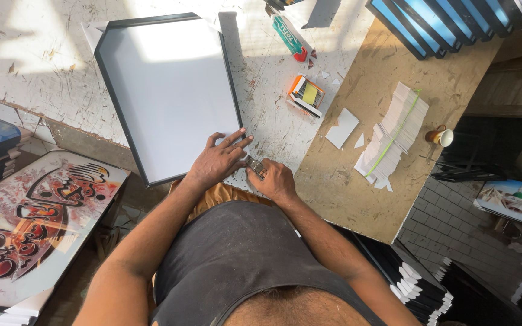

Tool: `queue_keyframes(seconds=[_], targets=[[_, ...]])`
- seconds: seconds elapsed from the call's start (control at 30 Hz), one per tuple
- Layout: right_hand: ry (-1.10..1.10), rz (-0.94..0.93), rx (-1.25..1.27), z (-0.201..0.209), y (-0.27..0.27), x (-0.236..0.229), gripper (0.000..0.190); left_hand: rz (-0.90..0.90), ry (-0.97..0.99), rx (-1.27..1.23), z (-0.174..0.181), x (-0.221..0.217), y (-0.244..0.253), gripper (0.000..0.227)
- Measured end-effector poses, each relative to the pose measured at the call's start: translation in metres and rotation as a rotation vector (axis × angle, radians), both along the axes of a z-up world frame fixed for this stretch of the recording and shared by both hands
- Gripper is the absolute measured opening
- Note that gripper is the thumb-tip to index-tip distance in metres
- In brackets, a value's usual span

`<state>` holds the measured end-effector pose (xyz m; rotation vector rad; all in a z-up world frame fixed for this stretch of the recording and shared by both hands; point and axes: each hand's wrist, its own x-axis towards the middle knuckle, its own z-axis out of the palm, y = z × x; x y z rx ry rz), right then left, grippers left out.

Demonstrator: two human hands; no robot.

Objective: The person assembles picture frames by placing printed images into black frames and securing them with white backing paper. The person uses a utility knife to trim excess paper and stacks completed frames on the table.

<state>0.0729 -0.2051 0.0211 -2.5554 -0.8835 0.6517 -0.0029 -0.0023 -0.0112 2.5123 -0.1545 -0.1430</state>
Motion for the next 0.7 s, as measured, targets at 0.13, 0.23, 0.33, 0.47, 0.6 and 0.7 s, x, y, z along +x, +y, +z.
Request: queue_keyframes(seconds=[0.13, 0.23, 0.33, 0.47, 0.6, 0.7], targets=[[0.009, 0.008, -0.007, -0.001, 0.0, 0.0, 0.035, 0.003, 0.007, 0.013, 0.001, 0.0, 0.0, 0.037], [-0.008, 0.01, -0.011, -0.002, 0.0, 0.001, 0.036, 0.014, -0.016, 0.002, 0.002, 0.001, 0.0, 0.037], [-0.001, -0.007, -0.024, -0.002, 0.0, 0.0, 0.037, 0.028, -0.008, -0.025, 0.003, 0.0, 0.0, 0.035], [-0.021, -0.015, -0.018, 0.0, 0.0, -0.002, 0.036, 0.024, -0.007, -0.009, 0.006, 0.0, 0.0, 0.035], [-0.018, -0.021, -0.01, 0.004, 0.003, -0.002, 0.036, 0.028, -0.015, -0.01, 0.011, 0.0, 0.001, 0.034], [-0.04, -0.011, 0.005, 0.011, 0.005, 0.0, 0.039, 0.041, -0.061, -0.054, 0.013, -0.001, 0.002, 0.033]])
